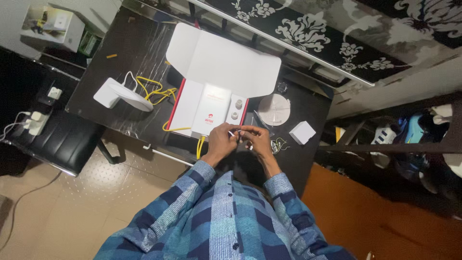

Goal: The person untangles a yellow ethernet cable at a table, plugs it into a white Airtel router, opens the product box, and inserts a battery and SIM card into the router. They then power the router on, carry it across the room toward a TV stand, and handle a power adapter while walking.

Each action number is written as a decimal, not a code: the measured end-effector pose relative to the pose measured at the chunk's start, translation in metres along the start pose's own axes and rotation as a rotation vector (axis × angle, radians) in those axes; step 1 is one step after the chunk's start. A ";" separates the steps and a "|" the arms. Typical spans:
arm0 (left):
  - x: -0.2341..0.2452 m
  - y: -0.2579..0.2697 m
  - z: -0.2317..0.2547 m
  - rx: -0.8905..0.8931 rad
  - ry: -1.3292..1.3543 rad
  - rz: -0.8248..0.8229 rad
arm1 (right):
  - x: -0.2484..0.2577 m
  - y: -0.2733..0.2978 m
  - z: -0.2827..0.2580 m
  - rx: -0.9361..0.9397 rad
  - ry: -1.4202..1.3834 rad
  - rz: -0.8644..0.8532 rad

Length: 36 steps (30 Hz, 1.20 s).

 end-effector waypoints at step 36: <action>0.230 0.136 -0.200 0.433 0.375 0.217 | -0.305 0.032 -0.001 0.401 0.352 0.163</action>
Point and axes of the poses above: each hand's wrist, its own y-axis away from the middle knuckle, its own x-axis out of the back of the hand, z = x × y, the point moved 7 cm from there along -y, towards the middle knuckle, and after that the axes turned 2 degrees about -x, right-handed, at the moved point
